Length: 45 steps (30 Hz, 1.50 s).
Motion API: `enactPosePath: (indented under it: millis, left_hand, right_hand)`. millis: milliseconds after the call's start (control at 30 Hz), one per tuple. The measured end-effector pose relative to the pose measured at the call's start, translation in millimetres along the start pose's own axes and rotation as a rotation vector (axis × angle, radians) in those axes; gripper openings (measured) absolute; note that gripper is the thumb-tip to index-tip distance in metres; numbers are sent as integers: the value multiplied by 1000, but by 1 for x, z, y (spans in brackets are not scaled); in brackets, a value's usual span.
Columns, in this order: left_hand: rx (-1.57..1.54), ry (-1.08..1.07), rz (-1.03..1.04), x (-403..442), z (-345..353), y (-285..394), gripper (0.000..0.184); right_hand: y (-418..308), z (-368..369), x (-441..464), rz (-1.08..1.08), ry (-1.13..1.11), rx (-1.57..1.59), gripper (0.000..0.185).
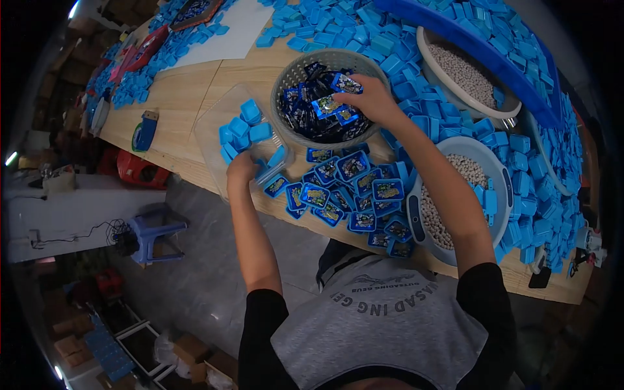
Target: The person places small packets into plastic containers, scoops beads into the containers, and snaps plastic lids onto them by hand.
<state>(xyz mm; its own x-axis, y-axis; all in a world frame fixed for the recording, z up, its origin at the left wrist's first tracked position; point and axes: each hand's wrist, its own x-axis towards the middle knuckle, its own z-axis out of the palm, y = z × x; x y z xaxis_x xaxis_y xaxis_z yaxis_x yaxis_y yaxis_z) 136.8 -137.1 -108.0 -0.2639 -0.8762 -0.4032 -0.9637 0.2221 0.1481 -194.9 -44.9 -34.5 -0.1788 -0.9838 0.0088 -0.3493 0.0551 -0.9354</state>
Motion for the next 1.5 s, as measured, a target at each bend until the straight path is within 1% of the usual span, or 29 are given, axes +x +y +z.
enactPosePath:
  millis: [67, 100, 200, 300, 367, 400, 433, 467, 533, 633, 667, 733, 767, 833, 933, 967, 1067, 1100, 1167, 1200, 1233, 1267, 1300, 1333, 1367, 1400, 1433, 1467, 1500]
  left_hand:
    - [-63, 280, -47, -8, 1, 4, 32]
    - [-97, 422, -75, -20, -5, 11, 29]
    - [-767, 732, -103, -62, -41, 55, 24]
    - [-1068, 781, 192, -79, -54, 96, 24]
    - [-1238, 645, 313, -78, -53, 123, 29]
    - [-1330, 591, 327, -79, -51, 134, 29]
    - [-1422, 531, 344, -79, -50, 146, 30]
    - [-1513, 465, 364, -79, -50, 156, 30]
    - [-1770, 300, 438, -86, -52, 166, 29]
    - [-2041, 108, 512, -90, -52, 168, 27]
    - [-2112, 52, 536, -91, -52, 168, 27]
    - [-1795, 195, 462, -92, -48, 170, 26]
    - [-1635, 262, 425, -92, -47, 170, 25]
    - [-1721, 286, 406, -86, -45, 167, 26]
    - [-1802, 340, 376, -79, -38, 161, 25]
    - [-1820, 361, 366, -79, -37, 160, 24]
    - [-1941, 352, 399, -85, -37, 169, 20]
    - [-2017, 306, 454, -87, -37, 173, 22]
    - [-2162, 218, 569, -93, -40, 182, 27]
    - [-2175, 202, 584, -95, -42, 185, 30]
    - [-2189, 187, 597, -98, -43, 187, 33]
    - [-2205, 171, 608, -100, -43, 187, 36]
    - [-2098, 222, 637, -100, -42, 187, 35]
    - [-2035, 238, 610, -102, -42, 187, 34]
    - [-1971, 251, 585, -104, -41, 187, 34]
    - [-1908, 261, 560, -106, -41, 187, 34]
    - [-1958, 249, 518, -106, -41, 186, 33]
    - [-1946, 293, 469, -106, -40, 184, 31]
    - [-1931, 337, 420, -105, -39, 182, 29]
  right_hand:
    - [12, -2, 5, 21, 41, -90, 40]
    - [7, -6, 3, 27, 19, -21, 48]
    - [4, -3, 1, 40, 132, -19, 57]
    - [-34, 6, -15, 83, 145, 96, 63]
    - [-44, 19, -21, -59, 210, 26, 63]
    - [-49, 24, -25, -128, 248, -11, 63]
    - [-55, 26, -28, -178, 219, -22, 59]
    - [-60, 30, -32, -218, 224, 27, 48]
    - [-65, 34, -38, -223, 226, 119, 36]
    - [-57, 32, -35, -493, 302, -107, 29]
    - [-56, 33, -35, -534, 297, -133, 31]
    - [-55, 34, -36, -614, 289, -188, 33]
    - [-57, 32, -37, -497, 255, -126, 34]
    - [-69, 26, -40, -264, 187, 0, 34]
    - [-68, 10, -34, -251, 317, 12, 36]
    - [-70, 5, -34, -253, 294, 114, 34]
    - [-80, 15, -40, -186, 391, 267, 31]
    - [-79, 26, -39, -239, 463, 340, 25]
    - [-72, 44, -38, -349, 530, 289, 21]
    - [-70, 49, -39, -403, 561, 265, 19]
    - [-68, 51, -41, -377, 531, 171, 18]
    - [-67, 52, -41, -434, 534, 125, 18]
    - [-67, 53, -42, -490, 536, 78, 19]
    - [-67, 54, -42, -547, 538, 30, 19]
    - [-69, 53, -44, -543, 504, 68, 21]
    - [-69, 54, -45, -510, 450, 57, 21]
    - [-69, 53, -46, -477, 396, 46, 20]
    - [-69, 53, -46, -444, 343, 35, 20]
    - [-68, 51, -44, -356, 250, 176, 20]
